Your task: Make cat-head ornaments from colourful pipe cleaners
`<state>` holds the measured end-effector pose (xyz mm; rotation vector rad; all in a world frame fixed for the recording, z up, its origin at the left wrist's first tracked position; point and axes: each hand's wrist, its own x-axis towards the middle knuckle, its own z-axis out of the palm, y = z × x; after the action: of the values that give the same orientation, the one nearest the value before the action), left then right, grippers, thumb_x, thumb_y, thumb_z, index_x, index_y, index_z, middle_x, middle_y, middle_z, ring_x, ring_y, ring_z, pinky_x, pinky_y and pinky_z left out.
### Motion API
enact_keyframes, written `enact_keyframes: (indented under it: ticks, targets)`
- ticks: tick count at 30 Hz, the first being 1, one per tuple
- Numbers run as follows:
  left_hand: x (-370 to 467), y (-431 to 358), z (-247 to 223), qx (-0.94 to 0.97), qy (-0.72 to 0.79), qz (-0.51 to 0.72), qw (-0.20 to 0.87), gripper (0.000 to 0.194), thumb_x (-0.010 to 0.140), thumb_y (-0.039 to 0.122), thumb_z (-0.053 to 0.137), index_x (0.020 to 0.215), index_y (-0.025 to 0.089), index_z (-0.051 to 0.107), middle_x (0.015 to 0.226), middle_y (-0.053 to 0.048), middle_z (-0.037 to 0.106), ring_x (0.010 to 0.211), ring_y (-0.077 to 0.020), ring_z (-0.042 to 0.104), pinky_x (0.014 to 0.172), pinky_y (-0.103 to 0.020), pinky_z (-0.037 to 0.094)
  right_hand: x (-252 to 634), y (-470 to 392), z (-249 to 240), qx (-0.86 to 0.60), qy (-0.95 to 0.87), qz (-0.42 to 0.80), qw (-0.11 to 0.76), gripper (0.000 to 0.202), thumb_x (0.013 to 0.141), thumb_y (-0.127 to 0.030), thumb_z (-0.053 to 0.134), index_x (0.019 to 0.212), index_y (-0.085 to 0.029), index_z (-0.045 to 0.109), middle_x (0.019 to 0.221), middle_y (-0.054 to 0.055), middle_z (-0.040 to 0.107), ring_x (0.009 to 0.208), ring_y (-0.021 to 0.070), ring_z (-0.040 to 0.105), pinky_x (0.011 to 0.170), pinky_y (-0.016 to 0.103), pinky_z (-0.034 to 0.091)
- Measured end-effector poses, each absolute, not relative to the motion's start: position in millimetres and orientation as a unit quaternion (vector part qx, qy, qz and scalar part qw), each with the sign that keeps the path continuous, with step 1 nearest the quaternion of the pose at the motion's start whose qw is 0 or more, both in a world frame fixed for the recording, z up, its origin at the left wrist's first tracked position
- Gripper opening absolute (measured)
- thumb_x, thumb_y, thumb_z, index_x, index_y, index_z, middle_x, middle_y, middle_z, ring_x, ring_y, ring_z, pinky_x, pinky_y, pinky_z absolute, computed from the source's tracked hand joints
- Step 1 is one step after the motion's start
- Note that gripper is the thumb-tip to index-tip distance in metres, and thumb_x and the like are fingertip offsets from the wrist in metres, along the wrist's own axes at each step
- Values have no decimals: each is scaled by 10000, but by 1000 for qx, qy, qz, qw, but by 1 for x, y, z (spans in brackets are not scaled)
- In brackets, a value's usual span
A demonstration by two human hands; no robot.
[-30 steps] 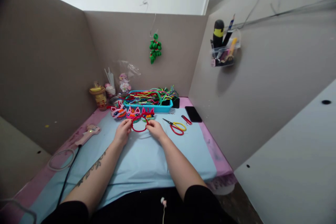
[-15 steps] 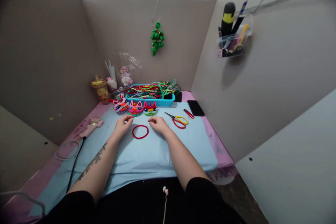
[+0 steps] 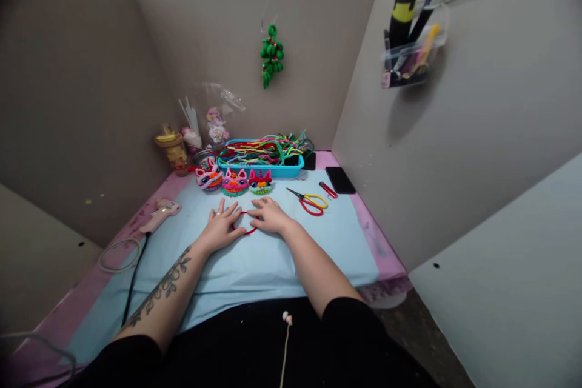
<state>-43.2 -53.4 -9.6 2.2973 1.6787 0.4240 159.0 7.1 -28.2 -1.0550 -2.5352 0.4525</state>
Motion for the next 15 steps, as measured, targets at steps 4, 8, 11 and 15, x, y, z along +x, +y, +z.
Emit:
enact_keyframes:
  ticks: [4, 8, 11, 15]
  targets:
    - [-39, -56, -7, 796, 575, 131, 136, 612, 763, 566, 518, 1285, 247, 496, 1460, -107, 305, 1366, -397, 39, 1010, -645, 67, 161, 8, -30, -378, -898, 151, 167, 406, 778, -400, 597, 1176, -324, 598, 1380, 59, 431, 1253, 333, 310, 981, 524, 283]
    - [-37, -55, -10, 791, 585, 111, 139, 620, 743, 555, 550, 1283, 256, 492, 1467, -110, 290, 1367, -399, 24, 1004, -647, 61, 162, 9, -33, -380, -899, 150, 160, 424, 777, -410, 598, 1194, -337, 580, 1395, 50, 417, 1286, 343, 282, 991, 546, 264]
    - [-38, -53, -14, 787, 592, 102, 138, 659, 723, 577, 557, 1293, 256, 481, 1483, -117, 247, 1366, -404, -17, 998, -656, 59, 161, 9, -35, -383, -897, 153, 158, 444, 766, -420, 608, 1201, -336, 575, 1406, 45, 403, 1304, 350, 262, 998, 548, 263]
    - [-39, -50, -19, 787, 594, 99, 136, 723, 710, 618, 533, 1329, 254, 438, 1490, -128, 221, 1357, -425, -42, 980, -679, 72, 160, 10, -40, -382, -893, 153, 181, 451, 755, -415, 619, 1195, -320, 586, 1389, 47, 427, 1304, 345, 272, 1005, 528, 282]
